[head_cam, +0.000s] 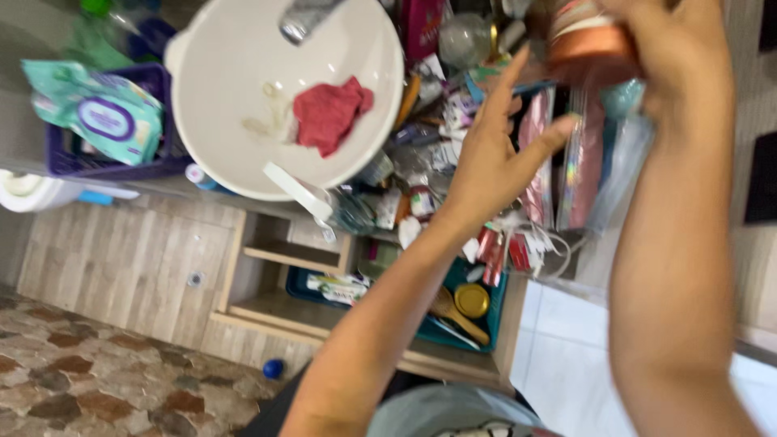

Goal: The person organizes a cluttered bathroom drawer by sorting various toiletries and personal care items. They pick up items such as a hairbrush, toothpaste, and a makeup bag, inspect them, and place them into a teal plastic organizer tray within the drawer.

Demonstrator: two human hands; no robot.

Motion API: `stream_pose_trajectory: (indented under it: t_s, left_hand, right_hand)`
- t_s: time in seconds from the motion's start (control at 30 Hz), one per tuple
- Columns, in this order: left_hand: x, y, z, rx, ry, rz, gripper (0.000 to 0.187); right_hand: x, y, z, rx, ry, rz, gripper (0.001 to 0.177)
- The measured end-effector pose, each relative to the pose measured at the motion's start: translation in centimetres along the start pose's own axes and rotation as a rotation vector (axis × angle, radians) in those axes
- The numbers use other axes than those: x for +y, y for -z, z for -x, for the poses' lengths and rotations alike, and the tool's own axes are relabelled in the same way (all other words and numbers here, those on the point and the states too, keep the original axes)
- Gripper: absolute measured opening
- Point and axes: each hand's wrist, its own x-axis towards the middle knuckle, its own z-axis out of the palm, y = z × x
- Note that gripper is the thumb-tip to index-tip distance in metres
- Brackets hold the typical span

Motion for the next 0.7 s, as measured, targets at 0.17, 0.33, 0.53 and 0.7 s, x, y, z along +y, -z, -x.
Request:
stream_pose_trajectory:
  t_s: [0.17,0.33,0.53,0.7]
  left_hand:
    - [3.3,3.4,7.6,-0.122,-0.130,-0.129,0.089]
    - [4.0,5.2,19.7,-0.203,0.256,-0.177,0.097]
    - [-1.3,3.9,30.1,-0.279,0.568,-0.306,0.111]
    - [-10.1,1.3,32.5,-0.348,0.818,-0.287,0.116]
  right_hand:
    - [-4.3,-4.8,14.9,0.059,-0.226,-0.398,0.094]
    - [-2.1,-5.7,27.5,-0.385,-0.370,-0.206,0.133]
    - [6.2,-6.8,36.1,-0.377,-0.986,-0.233,0.116]
    - [15.5,-7.5,38.9,-0.238,-1.356,-0.060,0.100]
